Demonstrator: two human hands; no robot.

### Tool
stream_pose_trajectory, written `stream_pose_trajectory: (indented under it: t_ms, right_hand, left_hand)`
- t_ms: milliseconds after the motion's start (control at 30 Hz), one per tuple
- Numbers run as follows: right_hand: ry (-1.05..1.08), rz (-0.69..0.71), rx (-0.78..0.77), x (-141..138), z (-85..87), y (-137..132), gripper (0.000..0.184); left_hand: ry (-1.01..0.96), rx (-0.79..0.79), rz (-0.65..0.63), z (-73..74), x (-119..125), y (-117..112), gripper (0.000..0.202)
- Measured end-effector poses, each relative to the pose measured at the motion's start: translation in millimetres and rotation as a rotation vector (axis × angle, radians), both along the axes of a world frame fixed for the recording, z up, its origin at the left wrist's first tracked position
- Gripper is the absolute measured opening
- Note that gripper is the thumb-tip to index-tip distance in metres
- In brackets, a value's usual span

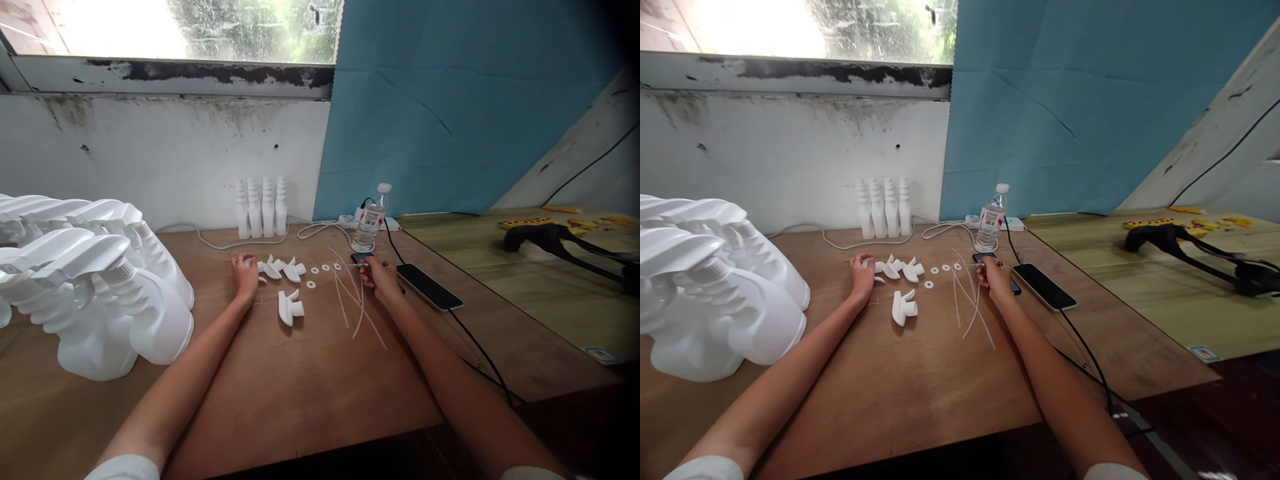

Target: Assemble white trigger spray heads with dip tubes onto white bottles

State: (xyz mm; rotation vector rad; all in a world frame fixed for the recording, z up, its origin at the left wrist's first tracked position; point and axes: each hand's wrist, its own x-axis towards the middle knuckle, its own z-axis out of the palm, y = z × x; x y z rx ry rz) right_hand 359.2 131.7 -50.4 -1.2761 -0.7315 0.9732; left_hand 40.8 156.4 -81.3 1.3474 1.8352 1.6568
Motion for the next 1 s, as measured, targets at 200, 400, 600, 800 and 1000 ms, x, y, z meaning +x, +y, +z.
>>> stream_pose_trajectory:
  t_ms: [200, 400, 600, 800, 1000]
  right_hand:
    - [-0.066, 0.09, 0.038, -3.5, -0.5, -4.0, 0.019]
    - [-0.149, 0.227, 0.054, -12.5, 3.9, -10.0, 0.03]
    - [-0.36, 0.105, 0.138, -7.6, 9.2, -9.2, 0.029]
    - [-0.56, 0.128, 0.163, -6.1, 5.9, -9.1, 0.026]
    - [-0.579, 0.068, 0.199, -4.1, 2.2, -6.3, 0.024]
  left_hand:
    - [0.002, 0.002, 0.001, 0.5, 0.0, -0.2, 0.006]
    - [0.008, -0.001, 0.006, 1.0, 1.0, -1.2, 0.006]
    - [0.026, -0.023, 0.0, 2.3, -0.7, -1.2, 0.007]
    - [0.048, -0.048, -0.006, 2.1, -3.2, -0.3, 0.006]
    - [0.062, -0.046, -0.009, 0.0, -3.8, 0.8, 0.006]
